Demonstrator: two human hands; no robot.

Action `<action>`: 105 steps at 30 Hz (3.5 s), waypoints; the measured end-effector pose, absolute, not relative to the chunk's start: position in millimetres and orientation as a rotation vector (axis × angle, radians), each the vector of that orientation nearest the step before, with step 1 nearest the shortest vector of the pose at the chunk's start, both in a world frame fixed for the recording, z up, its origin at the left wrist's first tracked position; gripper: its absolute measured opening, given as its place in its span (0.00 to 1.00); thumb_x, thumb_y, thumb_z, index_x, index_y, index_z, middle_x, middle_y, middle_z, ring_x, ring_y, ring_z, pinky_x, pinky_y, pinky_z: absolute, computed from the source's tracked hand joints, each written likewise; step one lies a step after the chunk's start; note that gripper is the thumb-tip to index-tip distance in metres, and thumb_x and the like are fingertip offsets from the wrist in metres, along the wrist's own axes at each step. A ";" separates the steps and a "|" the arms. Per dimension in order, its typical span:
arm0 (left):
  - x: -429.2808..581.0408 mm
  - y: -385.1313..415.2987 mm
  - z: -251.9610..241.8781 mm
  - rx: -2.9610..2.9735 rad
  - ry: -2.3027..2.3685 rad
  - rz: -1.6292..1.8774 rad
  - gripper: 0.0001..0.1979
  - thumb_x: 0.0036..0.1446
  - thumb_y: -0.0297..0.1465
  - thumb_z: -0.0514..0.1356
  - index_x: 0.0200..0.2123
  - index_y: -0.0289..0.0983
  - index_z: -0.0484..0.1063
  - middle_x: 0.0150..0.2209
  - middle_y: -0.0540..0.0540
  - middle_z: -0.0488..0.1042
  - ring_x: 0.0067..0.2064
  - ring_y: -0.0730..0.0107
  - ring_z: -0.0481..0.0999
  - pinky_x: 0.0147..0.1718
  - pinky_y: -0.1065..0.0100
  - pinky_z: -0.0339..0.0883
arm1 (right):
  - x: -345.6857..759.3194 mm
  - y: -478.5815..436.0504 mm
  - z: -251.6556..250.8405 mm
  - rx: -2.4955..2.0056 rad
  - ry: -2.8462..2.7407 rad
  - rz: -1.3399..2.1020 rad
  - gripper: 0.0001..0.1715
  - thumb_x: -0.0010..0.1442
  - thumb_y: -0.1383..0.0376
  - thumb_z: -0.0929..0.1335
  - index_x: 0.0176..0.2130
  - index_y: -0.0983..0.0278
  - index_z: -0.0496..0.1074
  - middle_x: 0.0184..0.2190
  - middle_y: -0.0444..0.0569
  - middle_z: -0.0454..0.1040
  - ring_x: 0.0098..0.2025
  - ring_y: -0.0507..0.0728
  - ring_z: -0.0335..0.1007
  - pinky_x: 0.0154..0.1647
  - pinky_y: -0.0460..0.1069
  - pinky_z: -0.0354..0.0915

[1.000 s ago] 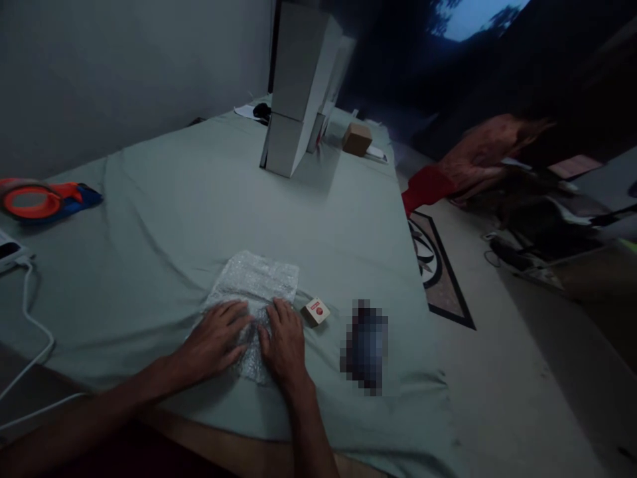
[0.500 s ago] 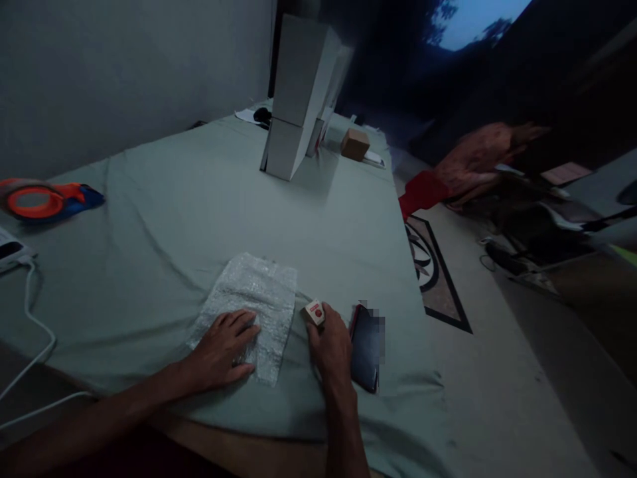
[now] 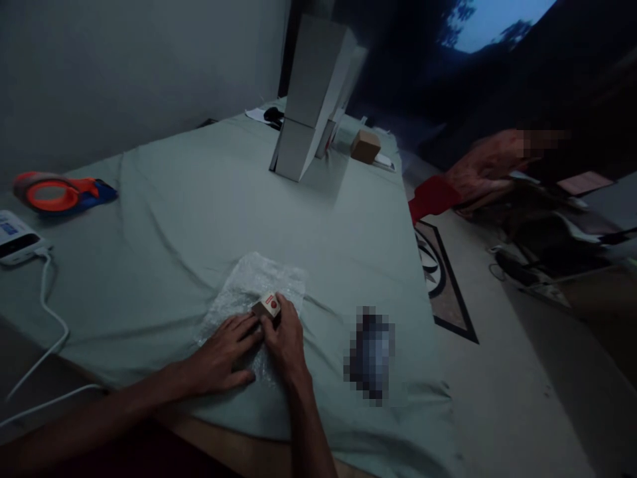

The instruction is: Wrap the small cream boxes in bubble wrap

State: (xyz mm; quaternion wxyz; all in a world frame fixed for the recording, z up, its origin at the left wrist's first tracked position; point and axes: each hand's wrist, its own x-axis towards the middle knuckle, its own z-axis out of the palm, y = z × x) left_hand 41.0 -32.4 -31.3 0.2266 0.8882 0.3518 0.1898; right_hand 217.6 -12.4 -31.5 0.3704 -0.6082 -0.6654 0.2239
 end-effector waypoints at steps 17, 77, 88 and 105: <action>11.4 -28.8 -32.6 2.453 1.217 0.595 0.13 0.53 0.28 0.62 0.44 0.38 0.69 0.54 0.40 0.67 0.57 0.52 0.64 0.56 0.50 0.60 | 227.2 -12.0 -28.1 -1.457 -1.964 0.645 0.26 0.56 0.67 0.68 0.55 0.61 0.66 0.50 0.52 0.73 0.51 0.60 0.68 0.53 0.56 0.65; 54.8 25.8 -14.3 1.910 1.254 0.808 0.06 0.51 0.30 0.59 0.33 0.37 0.74 0.32 0.49 0.77 0.35 0.67 0.75 0.38 0.68 0.66 | 233.2 -11.5 -1.1 -1.586 -1.772 0.780 0.07 0.60 0.62 0.65 0.34 0.62 0.72 0.32 0.46 0.77 0.34 0.55 0.71 0.35 0.47 0.64; 44.6 10.5 -9.3 1.755 1.226 0.739 0.08 0.49 0.29 0.58 0.34 0.37 0.75 0.32 0.50 0.78 0.34 0.68 0.75 0.35 0.70 0.65 | 230.1 -29.2 -4.3 -1.566 -1.704 0.918 0.09 0.60 0.61 0.64 0.33 0.62 0.71 0.29 0.44 0.75 0.31 0.54 0.69 0.32 0.46 0.61; 44.9 14.8 -9.5 1.832 1.209 0.657 0.04 0.50 0.29 0.61 0.31 0.36 0.74 0.30 0.51 0.74 0.33 0.70 0.71 0.34 0.71 0.61 | 233.0 -43.1 12.5 -1.509 -1.811 0.374 0.06 0.63 0.64 0.65 0.39 0.62 0.71 0.38 0.50 0.74 0.42 0.57 0.70 0.42 0.50 0.66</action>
